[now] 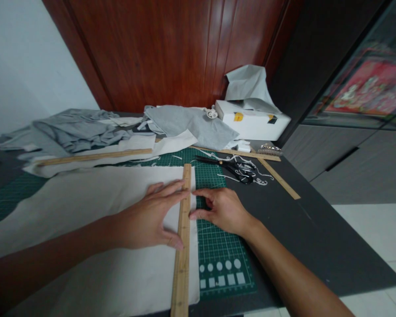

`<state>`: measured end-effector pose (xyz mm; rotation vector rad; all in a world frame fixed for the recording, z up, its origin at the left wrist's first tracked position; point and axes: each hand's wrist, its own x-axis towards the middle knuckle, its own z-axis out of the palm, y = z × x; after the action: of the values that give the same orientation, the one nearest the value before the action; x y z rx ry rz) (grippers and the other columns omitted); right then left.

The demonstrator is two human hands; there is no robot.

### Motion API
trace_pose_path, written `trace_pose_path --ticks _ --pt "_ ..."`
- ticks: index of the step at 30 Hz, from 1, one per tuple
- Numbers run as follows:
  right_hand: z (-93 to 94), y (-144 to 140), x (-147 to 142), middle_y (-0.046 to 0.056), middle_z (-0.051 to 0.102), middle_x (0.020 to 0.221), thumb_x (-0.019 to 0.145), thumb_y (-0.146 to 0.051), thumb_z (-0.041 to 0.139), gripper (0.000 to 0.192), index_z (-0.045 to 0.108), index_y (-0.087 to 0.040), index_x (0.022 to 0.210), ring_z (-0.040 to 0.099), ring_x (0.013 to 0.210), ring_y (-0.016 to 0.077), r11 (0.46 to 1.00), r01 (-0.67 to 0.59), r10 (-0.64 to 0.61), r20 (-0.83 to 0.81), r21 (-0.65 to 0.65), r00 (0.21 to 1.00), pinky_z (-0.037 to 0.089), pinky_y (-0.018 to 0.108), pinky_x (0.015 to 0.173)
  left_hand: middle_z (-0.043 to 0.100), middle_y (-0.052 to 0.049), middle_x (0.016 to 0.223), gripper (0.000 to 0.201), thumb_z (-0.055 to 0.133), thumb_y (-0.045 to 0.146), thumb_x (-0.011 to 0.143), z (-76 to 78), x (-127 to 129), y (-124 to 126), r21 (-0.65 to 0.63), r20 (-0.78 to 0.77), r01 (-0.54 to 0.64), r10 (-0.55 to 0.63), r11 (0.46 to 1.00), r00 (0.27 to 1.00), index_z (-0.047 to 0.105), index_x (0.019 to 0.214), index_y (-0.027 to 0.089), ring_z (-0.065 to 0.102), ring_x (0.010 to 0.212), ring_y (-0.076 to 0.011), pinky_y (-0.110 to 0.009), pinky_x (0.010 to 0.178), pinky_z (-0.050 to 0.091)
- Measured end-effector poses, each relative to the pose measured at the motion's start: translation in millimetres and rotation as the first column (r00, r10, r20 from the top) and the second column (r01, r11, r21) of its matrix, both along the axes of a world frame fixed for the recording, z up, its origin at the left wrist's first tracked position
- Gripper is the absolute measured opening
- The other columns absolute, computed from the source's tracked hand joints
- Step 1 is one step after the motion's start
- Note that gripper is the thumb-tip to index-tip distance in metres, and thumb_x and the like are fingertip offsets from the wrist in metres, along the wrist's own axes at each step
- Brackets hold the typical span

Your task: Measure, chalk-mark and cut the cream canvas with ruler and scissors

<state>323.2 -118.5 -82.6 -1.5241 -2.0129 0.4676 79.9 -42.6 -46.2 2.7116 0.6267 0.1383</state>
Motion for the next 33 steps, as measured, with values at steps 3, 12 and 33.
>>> trace_pose_path --ticks 3,12,33 --pt "-0.2 0.0 1.2 -0.009 0.04 0.061 0.088 -0.066 0.082 0.069 0.079 -0.014 0.134 0.035 0.052 0.0127 1.0 -0.004 0.004 -0.025 -0.007 1.0 0.029 0.028 0.052 0.043 -0.021 0.168 0.105 0.088 0.074 0.07 -1.6 0.2 -0.9 0.001 0.015 -0.001 0.001 1.0 1.0 0.056 0.153 0.02 0.035 0.158 -0.0476 -0.063 0.125 0.026" --pt "0.9 2.7 4.3 -0.009 0.042 0.059 0.095 -0.039 0.081 0.045 0.08 -0.013 0.132 0.038 0.051 0.0123 0.998 -0.045 0.042 -0.083 -0.038 0.996 0.031 0.028 0.051 0.038 -0.022 0.172 0.113 0.085 0.077 0.072 -8.1 0.3 0.4 -0.009 0.013 -0.017 0.017 1.0 1.0 0.048 0.16 0.017 0.029 0.162 -0.0461 -0.066 0.129 0.018" --pt "4.5 4.5 4.0 -0.01 0.039 0.06 0.094 -0.065 0.067 0.046 0.07 -0.019 0.101 0.029 0.052 0.0115 0.945 0.294 -0.313 -0.654 -0.142 0.689 0.021 0.028 0.048 0.035 -0.021 0.174 0.118 0.086 0.079 0.069 -8.3 3.1 -2.2 -0.069 0.049 -0.038 0.041 0.997 0.998 0.046 0.162 0.019 0.028 0.162 -0.0475 -0.07 0.131 0.011"
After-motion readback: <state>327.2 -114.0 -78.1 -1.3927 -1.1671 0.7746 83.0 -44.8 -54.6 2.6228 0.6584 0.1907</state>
